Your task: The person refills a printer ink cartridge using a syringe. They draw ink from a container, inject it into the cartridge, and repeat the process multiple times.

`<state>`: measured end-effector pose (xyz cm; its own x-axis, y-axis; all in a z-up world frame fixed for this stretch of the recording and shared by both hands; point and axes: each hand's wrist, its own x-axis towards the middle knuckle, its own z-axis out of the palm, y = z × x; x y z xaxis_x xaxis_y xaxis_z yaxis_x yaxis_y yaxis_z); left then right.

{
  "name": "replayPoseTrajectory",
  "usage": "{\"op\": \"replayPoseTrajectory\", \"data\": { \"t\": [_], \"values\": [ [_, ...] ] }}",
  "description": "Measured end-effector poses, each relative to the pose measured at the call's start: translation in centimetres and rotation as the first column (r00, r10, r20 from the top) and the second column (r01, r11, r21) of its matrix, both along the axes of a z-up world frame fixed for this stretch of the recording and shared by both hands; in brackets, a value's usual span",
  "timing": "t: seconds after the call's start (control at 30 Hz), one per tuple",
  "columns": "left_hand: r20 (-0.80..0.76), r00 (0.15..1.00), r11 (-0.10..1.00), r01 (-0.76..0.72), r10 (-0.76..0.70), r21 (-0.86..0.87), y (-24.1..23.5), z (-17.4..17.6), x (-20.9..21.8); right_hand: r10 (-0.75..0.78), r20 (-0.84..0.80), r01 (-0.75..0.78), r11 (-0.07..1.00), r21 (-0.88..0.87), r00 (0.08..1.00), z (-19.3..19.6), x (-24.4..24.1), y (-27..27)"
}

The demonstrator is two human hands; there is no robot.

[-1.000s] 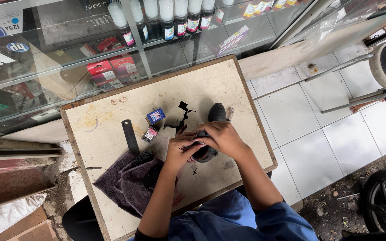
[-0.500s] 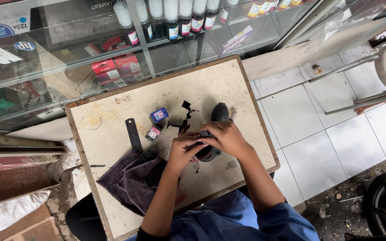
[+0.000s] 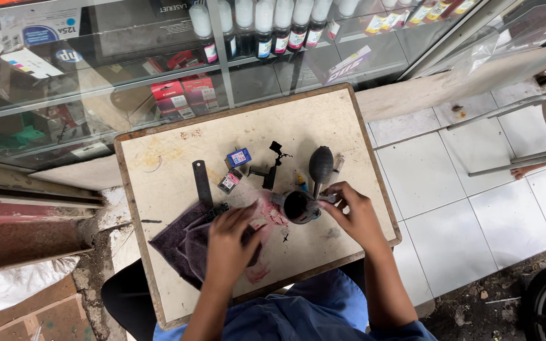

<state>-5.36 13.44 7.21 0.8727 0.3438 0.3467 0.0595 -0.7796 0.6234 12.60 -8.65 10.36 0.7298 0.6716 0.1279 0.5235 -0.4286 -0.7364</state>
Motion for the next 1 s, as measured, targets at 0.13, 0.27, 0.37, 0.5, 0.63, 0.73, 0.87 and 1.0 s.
{"op": "replayPoseTrajectory", "data": {
  "t": [0.13, 0.27, 0.37, 0.5, 0.63, 0.73, 0.87, 1.0],
  "values": [
    [-0.08, 0.992, 0.993, -0.092, 0.098, 0.08, 2.1, -2.0, -5.9, -0.187, -0.194, 0.202, 0.978, 0.06, 0.963, 0.1, -0.7, -0.7],
    [-0.139, 0.979, 0.989, -0.139, 0.146, 0.058, 3.3, -4.1, -9.5, -0.164, -0.235, 0.188, 0.978, 0.085, 0.958, 0.1, -0.9, -0.7],
    [-0.113, 0.989, 0.995, -0.103, 0.1, -0.02, 3.7, -5.3, -10.2, -0.076, -0.227, 0.069, 0.997, -0.039, 0.971, 1.1, -1.6, -0.3],
    [-0.076, 0.995, 0.996, -0.073, 0.069, -0.051, 3.8, -6.3, -10.1, -0.08, -0.216, 0.025, 0.968, -0.249, 0.973, 1.0, -3.0, -0.3],
    [-0.149, 0.979, 0.985, -0.153, 0.14, -0.077, 4.1, -5.5, -10.1, 0.0, -0.221, -0.013, 0.998, -0.054, 0.975, -0.4, -4.0, -1.0],
    [-0.167, 0.977, 0.972, -0.163, 0.135, -0.17, 4.6, -6.6, -10.7, 0.026, -0.296, -0.036, 0.999, -0.026, 0.955, -1.3, -4.8, -1.4],
    [-0.084, 0.975, 0.864, -0.223, 0.208, -0.451, 4.5, -6.2, -12.0, -0.019, -0.601, 0.12, 0.984, 0.128, 0.799, -2.5, -5.5, -1.6],
    [-0.031, 0.951, 0.63, -0.228, 0.307, -0.742, 4.7, -8.3, -13.5, -0.033, -0.692, 0.252, 0.943, 0.217, 0.721, -4.2, -5.6, -1.7]
  ]
}}
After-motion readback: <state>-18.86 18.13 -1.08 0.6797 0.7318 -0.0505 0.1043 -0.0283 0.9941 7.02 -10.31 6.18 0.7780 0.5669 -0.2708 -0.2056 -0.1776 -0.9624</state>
